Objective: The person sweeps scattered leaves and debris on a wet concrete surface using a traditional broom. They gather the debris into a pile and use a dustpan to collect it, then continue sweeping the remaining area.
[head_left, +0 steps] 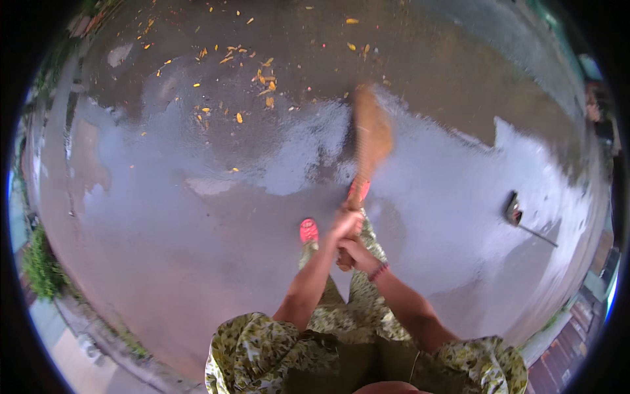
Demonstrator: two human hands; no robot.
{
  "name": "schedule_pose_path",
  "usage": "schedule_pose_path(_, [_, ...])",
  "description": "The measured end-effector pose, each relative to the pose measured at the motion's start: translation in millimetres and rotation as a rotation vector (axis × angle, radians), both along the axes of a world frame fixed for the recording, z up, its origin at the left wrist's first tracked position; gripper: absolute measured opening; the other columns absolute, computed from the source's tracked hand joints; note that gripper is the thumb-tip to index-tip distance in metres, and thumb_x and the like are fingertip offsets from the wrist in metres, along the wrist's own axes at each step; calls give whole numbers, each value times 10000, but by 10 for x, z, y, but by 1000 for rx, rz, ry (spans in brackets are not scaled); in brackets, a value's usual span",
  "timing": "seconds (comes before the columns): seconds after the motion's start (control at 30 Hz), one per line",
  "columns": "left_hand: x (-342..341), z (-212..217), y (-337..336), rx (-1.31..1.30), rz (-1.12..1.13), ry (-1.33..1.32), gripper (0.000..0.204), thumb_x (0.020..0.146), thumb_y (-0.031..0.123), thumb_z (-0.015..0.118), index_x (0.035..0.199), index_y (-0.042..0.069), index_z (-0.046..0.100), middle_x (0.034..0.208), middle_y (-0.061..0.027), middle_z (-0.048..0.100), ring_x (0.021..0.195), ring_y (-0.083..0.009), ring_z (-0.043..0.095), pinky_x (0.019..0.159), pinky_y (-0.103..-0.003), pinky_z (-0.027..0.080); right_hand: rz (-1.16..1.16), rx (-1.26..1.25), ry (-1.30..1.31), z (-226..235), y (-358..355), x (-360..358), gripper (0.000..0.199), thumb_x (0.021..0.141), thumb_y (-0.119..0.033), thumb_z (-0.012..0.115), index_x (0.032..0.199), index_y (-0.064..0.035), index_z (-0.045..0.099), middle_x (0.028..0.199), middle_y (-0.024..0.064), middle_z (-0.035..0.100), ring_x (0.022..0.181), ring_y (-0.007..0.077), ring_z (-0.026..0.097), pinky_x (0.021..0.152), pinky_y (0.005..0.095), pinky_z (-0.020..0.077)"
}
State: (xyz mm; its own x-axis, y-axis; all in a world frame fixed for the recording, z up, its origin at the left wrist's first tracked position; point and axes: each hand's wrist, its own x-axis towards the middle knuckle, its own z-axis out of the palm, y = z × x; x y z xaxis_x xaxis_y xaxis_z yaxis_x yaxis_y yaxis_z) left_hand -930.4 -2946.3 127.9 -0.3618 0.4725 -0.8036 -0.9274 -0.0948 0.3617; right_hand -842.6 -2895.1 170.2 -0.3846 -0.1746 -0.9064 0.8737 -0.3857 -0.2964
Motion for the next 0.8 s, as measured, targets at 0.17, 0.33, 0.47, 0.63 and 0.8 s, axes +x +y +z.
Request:
schedule_pose_path(0.17, [-1083, 535, -852, -488, 450, -9, 407, 670, 35, 562, 1067, 39, 471, 588, -62, 521, 427, -152, 511, 369, -292, 439, 392, -343, 67, 437, -232, -1375, 123, 754, -92, 541, 822, -50, 448, 634, 38, 477, 483, 141, 474, 419, 287, 409])
schedule_pose_path(0.33, [-1279, 835, 396, -648, 418, 249, 709, 670, -18, 544, 1316, 143, 300, 605, -55, 520, 423, -134, 507, 364, -272, 441, 37, -454, 65, 728, 848, -1421, 291, 719, -86, 559, 975, -44, 427, 585, 31, 475, 425, 140, 488, 373, 292, 407])
schedule_pose_path(0.47, [-849, 748, 1578, -205, 214, 1, 562, 685, 18, 560, 1203, 97, 357, 603, -50, 518, 433, -147, 506, 375, -276, 447, -8, 63, 111, 1102, 1688, -976, 314, 718, -52, 540, 994, -11, 395, 594, 53, 497, 418, 159, 509, 362, 291, 413])
schedule_pose_path(0.63, [-1203, 575, 2553, 126, -5, -50, 510, 665, 25, 577, 1119, 131, 370, 584, -43, 481, 442, -148, 498, 366, -292, 421, -233, 204, -102, 1027, 2346, -1402, 194, 722, -44, 540, 892, 29, 483, 613, 66, 517, 445, 167, 526, 397, 298, 450])
schedule_pose_path(0.8, [-1606, -400, 2010, 70, 18, -181, 132, 707, 138, 590, 778, 46, 528, 587, -40, 527, 472, -139, 521, 428, -270, 458, 2, 166, 10, 348, 1965, -2010, 193, 726, -80, 594, 867, 43, 546, 667, 72, 569, 538, 170, 570, 457, 308, 472])
